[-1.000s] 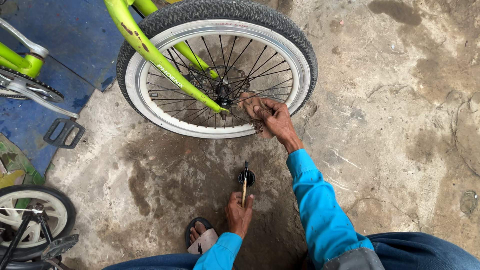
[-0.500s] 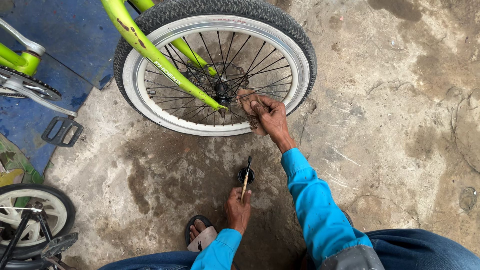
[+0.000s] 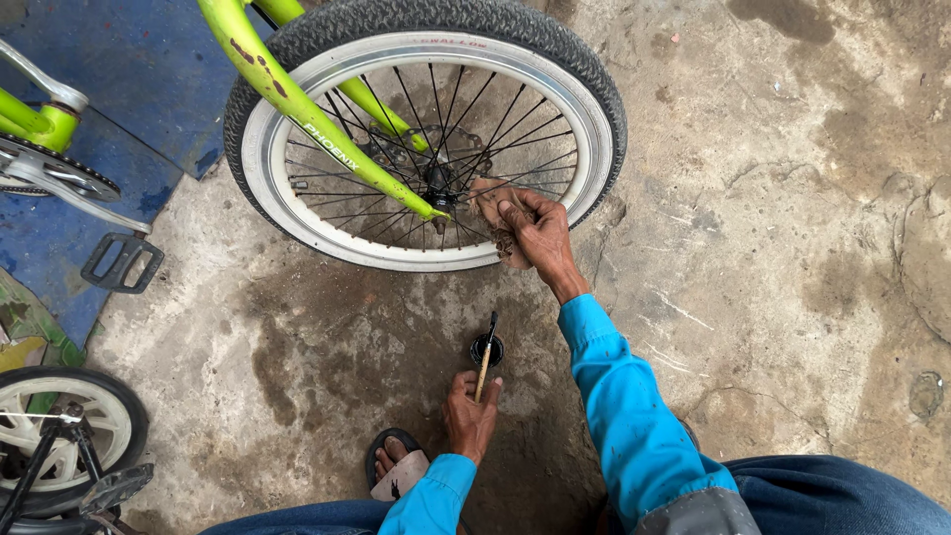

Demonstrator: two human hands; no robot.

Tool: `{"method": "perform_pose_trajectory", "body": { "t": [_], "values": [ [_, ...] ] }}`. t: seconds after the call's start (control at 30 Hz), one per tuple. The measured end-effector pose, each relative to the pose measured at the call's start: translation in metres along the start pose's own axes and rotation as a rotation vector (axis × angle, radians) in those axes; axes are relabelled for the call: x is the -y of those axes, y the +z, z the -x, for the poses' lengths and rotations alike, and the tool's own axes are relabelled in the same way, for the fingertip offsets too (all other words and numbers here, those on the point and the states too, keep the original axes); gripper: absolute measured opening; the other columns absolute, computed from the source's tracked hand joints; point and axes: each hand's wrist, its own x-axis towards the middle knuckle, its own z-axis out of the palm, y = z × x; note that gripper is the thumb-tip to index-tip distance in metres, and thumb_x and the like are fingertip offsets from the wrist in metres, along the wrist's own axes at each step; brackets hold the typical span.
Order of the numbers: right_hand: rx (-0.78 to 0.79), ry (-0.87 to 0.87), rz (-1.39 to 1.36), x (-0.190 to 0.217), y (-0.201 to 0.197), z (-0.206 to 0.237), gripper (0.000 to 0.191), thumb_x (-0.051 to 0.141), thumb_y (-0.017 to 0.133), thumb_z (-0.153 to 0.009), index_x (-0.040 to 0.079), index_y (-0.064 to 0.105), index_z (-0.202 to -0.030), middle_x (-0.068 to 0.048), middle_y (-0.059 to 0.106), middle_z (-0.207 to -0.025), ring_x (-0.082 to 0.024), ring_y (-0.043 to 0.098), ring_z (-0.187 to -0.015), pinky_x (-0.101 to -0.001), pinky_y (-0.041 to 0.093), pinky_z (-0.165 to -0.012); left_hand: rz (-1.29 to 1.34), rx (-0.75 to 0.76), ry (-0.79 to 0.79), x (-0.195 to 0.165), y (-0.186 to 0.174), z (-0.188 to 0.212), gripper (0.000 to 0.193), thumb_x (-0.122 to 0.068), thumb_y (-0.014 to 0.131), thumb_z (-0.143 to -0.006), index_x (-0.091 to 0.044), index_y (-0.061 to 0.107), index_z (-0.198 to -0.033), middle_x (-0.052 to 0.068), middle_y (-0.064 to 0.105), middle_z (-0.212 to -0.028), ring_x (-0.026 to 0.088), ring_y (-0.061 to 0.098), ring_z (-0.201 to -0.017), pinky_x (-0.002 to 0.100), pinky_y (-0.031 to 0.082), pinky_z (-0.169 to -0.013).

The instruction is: The person holds a brush and applies lubricant from a small container onto the front wheel hub and spokes of a bicycle. They then wipe the hub area with a cloth and continue brushing lubricant along the spokes.

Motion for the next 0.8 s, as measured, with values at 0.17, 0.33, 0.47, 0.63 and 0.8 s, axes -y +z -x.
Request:
{"method": "perform_pose_trajectory", "body": {
  "t": [0.17,0.33,0.47,0.63,0.8],
  "values": [
    [-0.048,-0.001,-0.054,0.008,0.001,0.0,0.022,0.016,0.073,-0.094,0.001,0.07,-0.11,-0.005,0.075,-0.088,-0.008,0.069,-0.074,-0.0252,0.057,-0.065,0.007,-0.152,0.072,-0.028,-0.008,0.005,0.058,-0.042,0.079,-0.088,-0.001,0.057,-0.122,0.015,0.056,-0.101,0.029,0.056,-0.089,0.049,0.053,-0.073],
    [-0.049,0.039,-0.188,0.013,0.007,-0.004,0.021,0.017,0.072,-0.097,-0.002,0.076,-0.106,-0.005,0.076,-0.086,-0.008,0.066,-0.071,-0.0248,0.055,-0.062,0.125,-0.266,0.223,-0.092,-0.032,-0.016,0.054,-0.04,0.073,-0.094,-0.001,0.054,-0.125,0.01,0.056,-0.103,0.02,0.057,-0.089,0.042,0.053,-0.075],
    [-0.053,0.093,-0.352,0.016,0.015,-0.007,0.021,0.017,0.069,-0.101,-0.002,0.077,-0.104,-0.004,0.075,-0.087,-0.008,0.064,-0.072,-0.0248,0.053,-0.062,0.283,-0.287,0.314,-0.162,-0.056,-0.038,0.047,-0.034,0.07,-0.096,-0.002,0.056,-0.128,0.007,0.064,-0.102,0.013,0.058,-0.084,0.034,0.053,-0.071],
    [0.159,0.167,-0.501,0.021,0.015,-0.013,0.016,0.002,0.057,-0.094,-0.001,0.072,-0.1,-0.004,0.075,-0.096,-0.009,0.068,-0.084,-0.0246,0.056,-0.076,0.123,-0.232,0.495,-0.24,-0.091,-0.039,0.044,-0.026,0.073,-0.095,0.0,0.059,-0.129,0.005,0.067,-0.102,0.013,0.056,-0.07,0.032,0.051,-0.065],
    [0.328,0.193,-0.49,0.026,0.005,-0.025,0.02,-0.004,0.054,-0.091,-0.004,0.071,-0.101,-0.007,0.074,-0.099,-0.013,0.067,-0.087,-0.0273,0.055,-0.08,-0.22,-0.193,0.684,-0.307,-0.126,-0.045,0.053,-0.023,0.072,-0.093,-0.003,0.056,-0.139,0.01,0.071,-0.088,0.023,0.06,-0.054,0.041,0.051,-0.058]
  ]
}}
